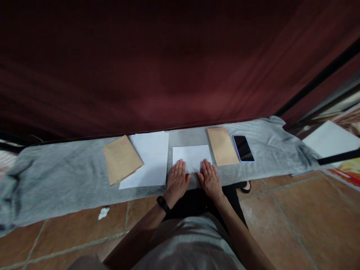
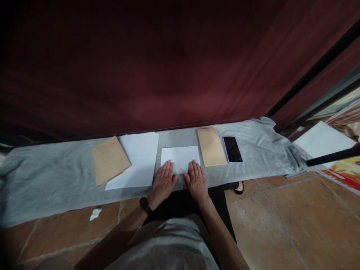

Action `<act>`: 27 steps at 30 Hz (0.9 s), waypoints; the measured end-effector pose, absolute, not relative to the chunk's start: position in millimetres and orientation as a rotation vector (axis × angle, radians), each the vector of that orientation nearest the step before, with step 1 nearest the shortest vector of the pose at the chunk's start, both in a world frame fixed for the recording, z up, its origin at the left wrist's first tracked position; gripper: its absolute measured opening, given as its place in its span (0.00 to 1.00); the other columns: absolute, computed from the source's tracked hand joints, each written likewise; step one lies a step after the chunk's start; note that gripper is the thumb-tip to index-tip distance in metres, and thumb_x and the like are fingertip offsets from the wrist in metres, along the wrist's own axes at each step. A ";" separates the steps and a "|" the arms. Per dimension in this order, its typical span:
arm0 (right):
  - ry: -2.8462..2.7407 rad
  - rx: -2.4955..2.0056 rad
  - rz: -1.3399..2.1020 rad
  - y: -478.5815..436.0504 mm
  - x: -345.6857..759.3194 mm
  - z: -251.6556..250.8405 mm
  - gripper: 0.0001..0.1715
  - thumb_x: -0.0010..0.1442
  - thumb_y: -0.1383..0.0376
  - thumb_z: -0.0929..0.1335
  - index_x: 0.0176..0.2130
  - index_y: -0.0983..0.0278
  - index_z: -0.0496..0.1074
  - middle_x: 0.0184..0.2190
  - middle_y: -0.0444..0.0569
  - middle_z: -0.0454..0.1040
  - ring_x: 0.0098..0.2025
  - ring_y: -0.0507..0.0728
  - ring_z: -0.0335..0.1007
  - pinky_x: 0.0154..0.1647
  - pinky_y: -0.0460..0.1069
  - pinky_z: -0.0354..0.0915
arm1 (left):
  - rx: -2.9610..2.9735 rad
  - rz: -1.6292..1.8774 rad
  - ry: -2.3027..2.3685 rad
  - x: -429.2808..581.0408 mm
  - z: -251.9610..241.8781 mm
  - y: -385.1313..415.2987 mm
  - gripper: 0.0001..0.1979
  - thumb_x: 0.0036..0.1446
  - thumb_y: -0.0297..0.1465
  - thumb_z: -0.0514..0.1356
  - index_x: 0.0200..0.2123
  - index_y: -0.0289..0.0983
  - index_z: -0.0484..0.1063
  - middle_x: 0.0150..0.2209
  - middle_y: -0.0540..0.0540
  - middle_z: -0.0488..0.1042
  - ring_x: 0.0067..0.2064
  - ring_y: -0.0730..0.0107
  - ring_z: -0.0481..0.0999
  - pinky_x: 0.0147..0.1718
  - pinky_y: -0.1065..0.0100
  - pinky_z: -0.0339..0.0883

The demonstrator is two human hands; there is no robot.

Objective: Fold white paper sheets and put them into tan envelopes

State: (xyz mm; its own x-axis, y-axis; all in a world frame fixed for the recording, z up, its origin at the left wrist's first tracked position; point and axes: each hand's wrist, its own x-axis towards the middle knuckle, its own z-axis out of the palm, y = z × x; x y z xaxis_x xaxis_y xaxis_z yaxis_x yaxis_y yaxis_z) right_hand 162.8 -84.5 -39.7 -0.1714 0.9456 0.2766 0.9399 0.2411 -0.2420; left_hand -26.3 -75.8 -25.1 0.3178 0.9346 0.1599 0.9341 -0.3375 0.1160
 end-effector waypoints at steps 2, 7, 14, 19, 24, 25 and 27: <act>-2.127 -1.771 0.002 -86.4 167.3 -40.9 0.35 0.74 0.53 0.55 0.70 0.72 0.54 0.69 0.63 0.56 0.71 0.65 0.51 0.69 0.61 0.53 | 2.522 0.339 1.855 -30.8 -27.5 -76.4 0.32 0.69 0.36 0.47 0.70 0.25 0.48 0.71 0.32 0.52 0.73 0.54 0.47 0.69 0.51 0.50; -2.054 -1.828 0.055 -84.8 168.7 -37.6 0.36 0.74 0.53 0.54 0.68 0.76 0.57 0.68 0.66 0.57 0.71 0.66 0.52 0.69 0.62 0.54 | 2.457 0.438 1.945 -30.3 -27.9 -75.8 0.31 0.69 0.33 0.46 0.71 0.25 0.45 0.70 0.30 0.53 0.72 0.52 0.49 0.68 0.48 0.51; -2.133 -1.613 0.301 -44.4 143.6 -23.8 0.33 0.74 0.55 0.51 0.69 0.69 0.56 0.69 0.58 0.57 0.72 0.61 0.49 0.70 0.61 0.54 | 2.556 0.438 1.666 0.0 -33.9 -42.5 0.31 0.70 0.31 0.43 0.72 0.29 0.39 0.72 0.32 0.50 0.73 0.55 0.49 0.69 0.49 0.50; -2.182 -1.637 0.275 -26.2 138.2 -26.2 0.32 0.74 0.55 0.52 0.68 0.68 0.59 0.69 0.58 0.57 0.72 0.62 0.50 0.71 0.62 0.51 | 2.588 0.443 1.660 4.0 -42.5 -22.1 0.31 0.69 0.29 0.43 0.72 0.29 0.41 0.72 0.33 0.48 0.73 0.57 0.47 0.69 0.51 0.49; -2.129 -1.725 0.143 -24.8 145.7 -35.0 0.33 0.74 0.55 0.54 0.68 0.72 0.58 0.70 0.62 0.55 0.72 0.65 0.49 0.70 0.62 0.51 | 2.525 0.406 1.793 -9.8 -39.2 -11.8 0.30 0.69 0.31 0.43 0.71 0.25 0.47 0.71 0.31 0.51 0.73 0.54 0.48 0.69 0.49 0.50; -2.112 -1.741 0.126 -24.7 147.6 -36.9 0.34 0.74 0.55 0.54 0.68 0.73 0.57 0.70 0.63 0.55 0.72 0.65 0.50 0.69 0.62 0.52 | 2.513 0.400 1.815 -13.0 -38.3 -10.2 0.30 0.69 0.31 0.43 0.70 0.24 0.48 0.71 0.30 0.51 0.73 0.54 0.48 0.69 0.49 0.49; -2.076 -1.767 0.096 -24.8 151.9 -40.7 0.34 0.74 0.55 0.54 0.69 0.73 0.56 0.69 0.64 0.56 0.71 0.66 0.51 0.68 0.62 0.53 | 2.483 0.403 1.865 -18.8 -37.1 -7.7 0.30 0.69 0.32 0.45 0.69 0.22 0.50 0.70 0.29 0.51 0.73 0.53 0.48 0.69 0.50 0.49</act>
